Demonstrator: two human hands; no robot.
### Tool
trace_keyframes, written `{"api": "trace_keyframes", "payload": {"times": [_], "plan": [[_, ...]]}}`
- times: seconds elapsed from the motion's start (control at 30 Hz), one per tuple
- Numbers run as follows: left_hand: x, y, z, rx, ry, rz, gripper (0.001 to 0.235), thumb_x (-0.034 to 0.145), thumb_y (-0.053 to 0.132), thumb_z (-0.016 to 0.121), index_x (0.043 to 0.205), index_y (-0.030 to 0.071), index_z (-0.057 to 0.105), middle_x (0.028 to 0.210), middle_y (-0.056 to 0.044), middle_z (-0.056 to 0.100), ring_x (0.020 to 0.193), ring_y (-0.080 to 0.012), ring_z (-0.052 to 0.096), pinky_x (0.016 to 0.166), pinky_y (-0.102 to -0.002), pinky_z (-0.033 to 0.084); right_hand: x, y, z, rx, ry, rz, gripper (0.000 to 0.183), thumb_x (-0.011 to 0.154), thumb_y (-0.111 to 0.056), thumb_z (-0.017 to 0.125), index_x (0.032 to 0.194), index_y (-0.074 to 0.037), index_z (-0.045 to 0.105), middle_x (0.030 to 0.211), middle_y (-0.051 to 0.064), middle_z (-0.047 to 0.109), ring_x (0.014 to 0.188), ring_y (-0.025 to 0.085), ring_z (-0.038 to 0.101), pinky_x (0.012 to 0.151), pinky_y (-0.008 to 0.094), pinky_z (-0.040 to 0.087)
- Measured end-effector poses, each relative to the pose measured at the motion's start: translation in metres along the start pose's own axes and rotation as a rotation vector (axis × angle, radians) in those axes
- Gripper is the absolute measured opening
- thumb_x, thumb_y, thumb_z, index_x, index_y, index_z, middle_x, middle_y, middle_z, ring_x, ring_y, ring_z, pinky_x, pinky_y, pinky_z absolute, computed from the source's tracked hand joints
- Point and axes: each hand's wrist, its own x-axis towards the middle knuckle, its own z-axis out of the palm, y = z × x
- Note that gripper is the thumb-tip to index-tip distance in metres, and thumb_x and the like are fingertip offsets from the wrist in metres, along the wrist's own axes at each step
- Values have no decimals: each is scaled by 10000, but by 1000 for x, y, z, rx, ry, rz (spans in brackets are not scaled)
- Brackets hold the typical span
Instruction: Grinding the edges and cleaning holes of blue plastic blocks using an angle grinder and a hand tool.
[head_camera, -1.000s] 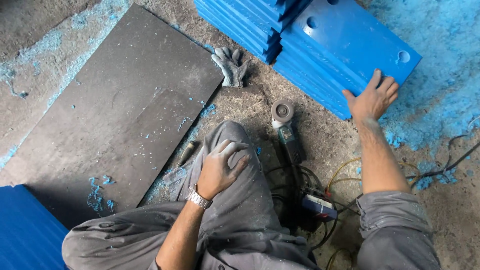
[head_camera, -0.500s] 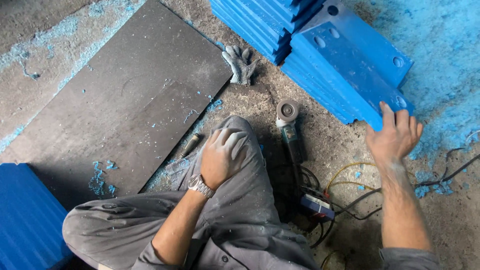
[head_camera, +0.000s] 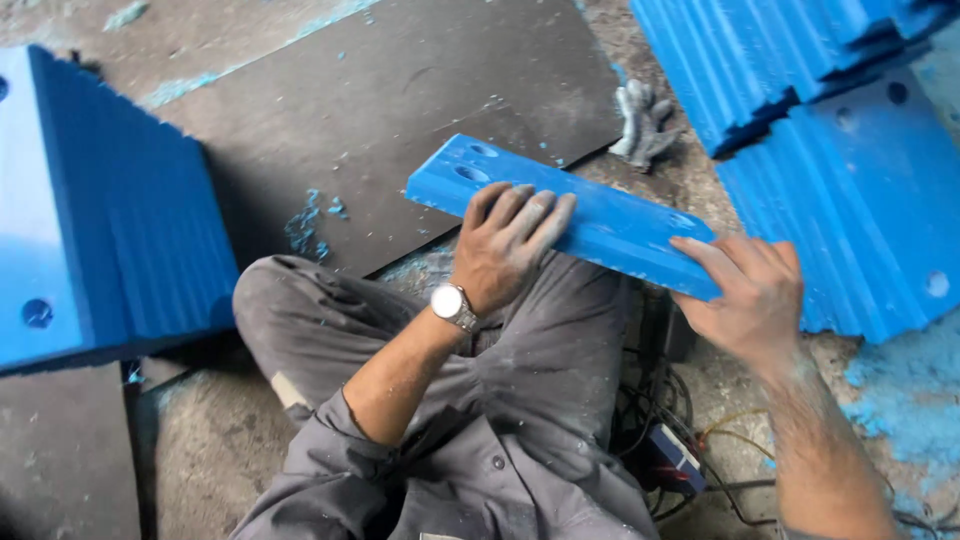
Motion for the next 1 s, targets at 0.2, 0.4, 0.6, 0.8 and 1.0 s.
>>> {"api": "trace_keyframes", "payload": {"times": [0.2,0.4,0.6,0.8,1.0], "plan": [[-71,-87,-23,171,17,-237,380,864,142,700,1242,110,673,1158,-20,695,1077,-220,622,982,-423,430,113,-47,99,115,-73,-310,418,764,-168,796,1173,-236,740,937,4,644,925,245,651,836,443,428],[-115,-141,-9,200,-23,-429,487,757,219,768,1218,100,663,1054,-40,667,968,-256,598,880,-429,423,183,-78,184,193,-208,-312,344,820,-159,772,1158,-174,710,1017,40,666,1018,281,640,939,463,431],[-131,-157,34,218,-16,-437,494,908,172,713,1379,85,592,1206,-64,641,1140,-247,593,1041,-409,430,170,-71,235,159,-89,-215,588,829,-122,775,1400,-103,636,1272,114,583,1258,307,548,1174,535,351],[-126,-161,37,375,-19,-502,687,891,33,630,1547,188,495,1401,-67,608,1345,-237,542,1155,-408,364,66,-62,186,342,65,238,535,983,-209,799,1429,-34,560,1414,180,445,1391,320,459,1189,481,417],[-120,-154,28,357,-31,-467,688,878,11,624,1533,187,510,1430,-88,607,1378,-259,543,1181,-438,343,-149,62,217,236,299,896,511,1026,-263,785,1331,55,527,1369,211,437,1316,392,509,1164,532,418]]}}
